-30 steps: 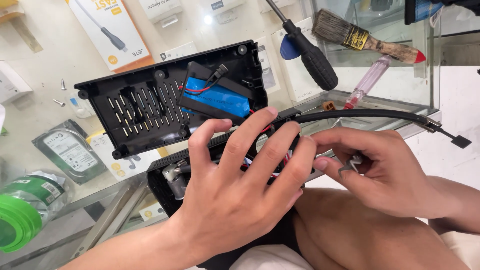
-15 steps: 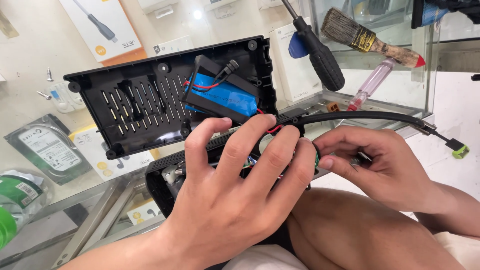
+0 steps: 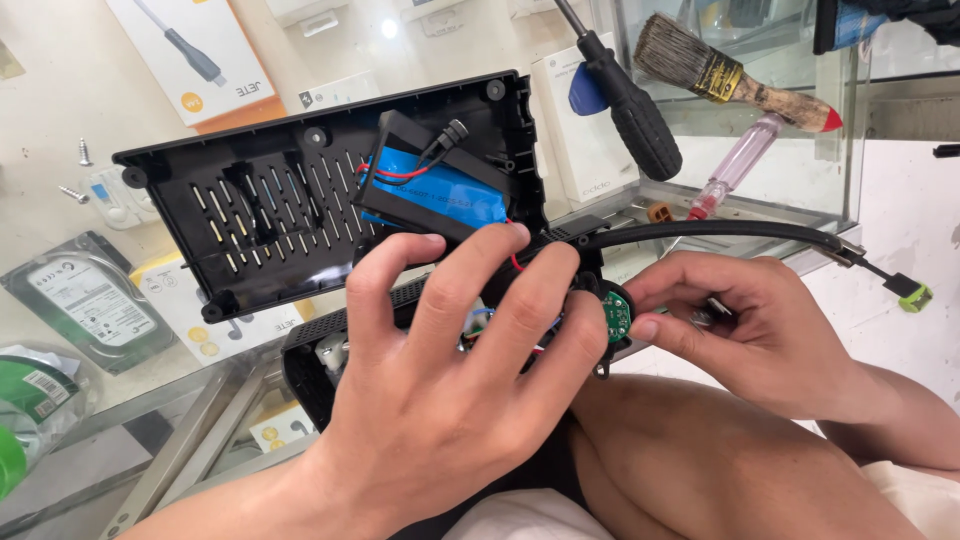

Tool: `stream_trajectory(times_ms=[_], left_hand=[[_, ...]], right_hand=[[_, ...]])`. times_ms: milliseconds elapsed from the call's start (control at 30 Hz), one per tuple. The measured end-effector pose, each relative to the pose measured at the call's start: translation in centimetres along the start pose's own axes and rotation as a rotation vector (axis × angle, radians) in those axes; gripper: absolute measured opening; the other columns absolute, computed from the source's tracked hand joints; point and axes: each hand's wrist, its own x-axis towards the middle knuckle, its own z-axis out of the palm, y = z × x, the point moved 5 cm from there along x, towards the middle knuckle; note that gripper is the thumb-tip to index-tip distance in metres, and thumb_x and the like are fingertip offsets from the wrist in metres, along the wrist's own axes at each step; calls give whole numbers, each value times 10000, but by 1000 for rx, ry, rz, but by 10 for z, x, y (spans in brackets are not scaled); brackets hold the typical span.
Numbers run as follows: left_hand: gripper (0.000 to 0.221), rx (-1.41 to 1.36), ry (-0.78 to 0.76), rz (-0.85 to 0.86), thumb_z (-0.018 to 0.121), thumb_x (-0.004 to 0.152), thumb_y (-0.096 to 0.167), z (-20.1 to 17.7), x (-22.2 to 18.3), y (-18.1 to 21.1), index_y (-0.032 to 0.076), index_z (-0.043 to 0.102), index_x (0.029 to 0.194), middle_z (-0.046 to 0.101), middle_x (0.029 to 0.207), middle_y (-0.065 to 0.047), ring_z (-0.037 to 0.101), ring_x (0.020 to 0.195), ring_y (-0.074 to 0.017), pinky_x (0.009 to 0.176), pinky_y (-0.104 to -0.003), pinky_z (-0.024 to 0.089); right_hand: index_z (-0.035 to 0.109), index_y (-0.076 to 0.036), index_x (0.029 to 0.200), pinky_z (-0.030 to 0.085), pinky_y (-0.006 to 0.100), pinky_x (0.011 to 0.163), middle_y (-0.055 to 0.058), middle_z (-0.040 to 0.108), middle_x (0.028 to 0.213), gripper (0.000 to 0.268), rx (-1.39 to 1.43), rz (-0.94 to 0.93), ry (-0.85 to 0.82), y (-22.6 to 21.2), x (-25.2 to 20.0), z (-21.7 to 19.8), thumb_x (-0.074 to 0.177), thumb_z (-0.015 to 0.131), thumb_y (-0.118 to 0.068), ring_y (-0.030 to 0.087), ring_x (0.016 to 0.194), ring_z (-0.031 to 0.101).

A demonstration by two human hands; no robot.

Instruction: Repairing an electronic device by manipulating internal wires and a circuit board using tweezers and a screwdriver

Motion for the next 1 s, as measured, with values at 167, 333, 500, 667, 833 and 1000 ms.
stream_trajectory(times_ms=[167, 333, 500, 667, 833, 1000], left_hand=[[158, -22, -7, -21, 569, 1039, 113, 2, 3, -1, 215, 652, 951, 695, 1147, 4, 676, 1076, -237, 902, -435, 439], [142, -55, -31, -36, 570, 993, 115, 5, 4, -1, 219, 658, 955, 712, 1164, -7, 681, 1097, -262, 896, -439, 418], [112, -64, -62, -32, 591, 989, 135, 6, 5, -1, 215, 668, 973, 710, 1181, -14, 672, 1109, -283, 893, -457, 412], [159, -77, -52, -24, 548, 984, 103, 8, 4, -1, 219, 658, 974, 703, 1190, -6, 669, 1125, -268, 900, -456, 413], [181, -77, -35, -19, 517, 1002, 105, 8, 5, -1, 216, 659, 993, 702, 1176, -1, 680, 1118, -263, 893, -452, 417], [187, -88, -38, -11, 517, 1002, 110, 9, 5, 0, 210, 673, 979, 698, 1185, 5, 667, 1119, -264, 887, -454, 426]], right_hand=[[785, -20, 1002, 614, 229, 732, 53, 831, 863, 157, 107, 64, -24, 5, -1, -4, 885, 745, -116, 117, 791, 800], [784, -9, 979, 552, 234, 698, 78, 865, 856, 139, 209, 132, -49, 12, -3, -6, 877, 765, -102, 114, 799, 775], [782, 5, 1001, 598, 236, 733, 77, 849, 892, 161, 236, 124, -66, 11, -4, -6, 870, 767, -88, 120, 832, 785], [787, -75, 976, 359, 218, 513, -16, 739, 755, 121, 31, -2, -14, 8, -9, -7, 882, 760, -145, 69, 554, 437], [778, -121, 1003, 353, 205, 436, -57, 803, 789, 169, -139, -128, 15, 1, -16, -7, 864, 745, -212, 72, 471, 416], [771, -163, 960, 578, 212, 576, -56, 831, 827, 255, -378, -132, 112, 4, -27, -9, 772, 819, -330, 84, 625, 765]])
